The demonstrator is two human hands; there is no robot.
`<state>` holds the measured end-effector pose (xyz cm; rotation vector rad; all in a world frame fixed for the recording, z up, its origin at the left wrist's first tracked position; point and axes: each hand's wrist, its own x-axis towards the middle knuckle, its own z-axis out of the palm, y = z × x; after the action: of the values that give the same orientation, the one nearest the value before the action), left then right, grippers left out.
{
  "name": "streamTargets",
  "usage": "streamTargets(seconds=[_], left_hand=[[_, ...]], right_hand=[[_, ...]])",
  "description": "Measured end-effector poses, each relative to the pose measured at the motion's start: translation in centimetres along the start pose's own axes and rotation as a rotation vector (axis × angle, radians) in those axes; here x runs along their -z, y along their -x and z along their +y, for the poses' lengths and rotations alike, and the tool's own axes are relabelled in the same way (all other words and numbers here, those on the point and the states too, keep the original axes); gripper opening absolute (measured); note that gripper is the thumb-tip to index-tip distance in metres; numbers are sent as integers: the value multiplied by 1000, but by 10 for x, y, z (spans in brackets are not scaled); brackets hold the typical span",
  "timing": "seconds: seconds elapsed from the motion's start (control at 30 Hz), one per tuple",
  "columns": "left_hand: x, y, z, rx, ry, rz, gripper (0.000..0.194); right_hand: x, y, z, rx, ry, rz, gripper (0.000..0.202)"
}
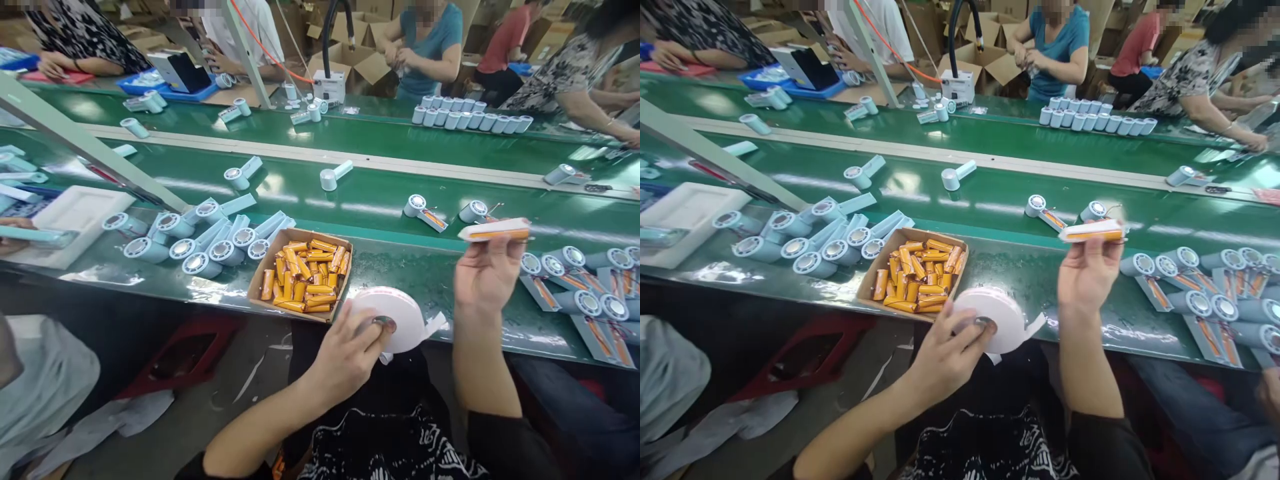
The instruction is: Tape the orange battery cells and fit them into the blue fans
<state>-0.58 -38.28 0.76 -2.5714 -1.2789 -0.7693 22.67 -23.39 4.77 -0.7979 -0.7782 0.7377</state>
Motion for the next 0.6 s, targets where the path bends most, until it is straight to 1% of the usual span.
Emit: streamTargets(seconds=[0.03, 0.07, 0.1, 0.17, 0.2, 0.27, 0.3, 0.33, 0.37, 0.4, 0.43, 0.5, 0.57, 0.6], left_hand=[[-6, -7, -3, -48, -5, -67, 36], [-14, -16, -8, -87, -17, -150, 35], [-21, -25, -13, -116, -32, -238, 32], [-35, -47, -29, -170, -27, -387, 28], [-40, -59, -40, -204, 7, -450, 31], [-46, -88, -67, -266, 133, -567, 37], [-48, -105, -83, -258, 192, -618, 36], [-51, -124, -102, -203, 217, -658, 33], [-55, -144, -123, -106, 197, -680, 32], [-60, -164, -145, 20, 136, -673, 34], [-66, -184, -167, 148, 45, -633, 37], [-80, -219, -213, 372, -123, -490, 47], [-94, -244, -252, 605, -159, -365, 61], [-101, -253, -269, 714, -128, -343, 64]], right_hand=[[4, -14, -4, 10, -13, 27, 39], [9, -22, -7, -12, -17, 34, 39], [14, -24, -9, -52, -14, 26, 41], [27, -17, -8, -114, -9, 16, 43], [35, -11, -7, -117, -9, 28, 45], [56, 1, -3, -90, 2, 86, 48], [67, 6, -2, -85, 21, 117, 48], [78, 9, -1, -95, 48, 141, 49], [89, 11, 0, -122, 80, 156, 49], [99, 11, 1, -160, 112, 161, 49], [107, 11, 2, -202, 141, 164, 48], [120, 10, 5, -271, 191, 169, 46], [129, 9, 9, -314, 240, 180, 44], [131, 9, 10, -332, 261, 183, 44]])
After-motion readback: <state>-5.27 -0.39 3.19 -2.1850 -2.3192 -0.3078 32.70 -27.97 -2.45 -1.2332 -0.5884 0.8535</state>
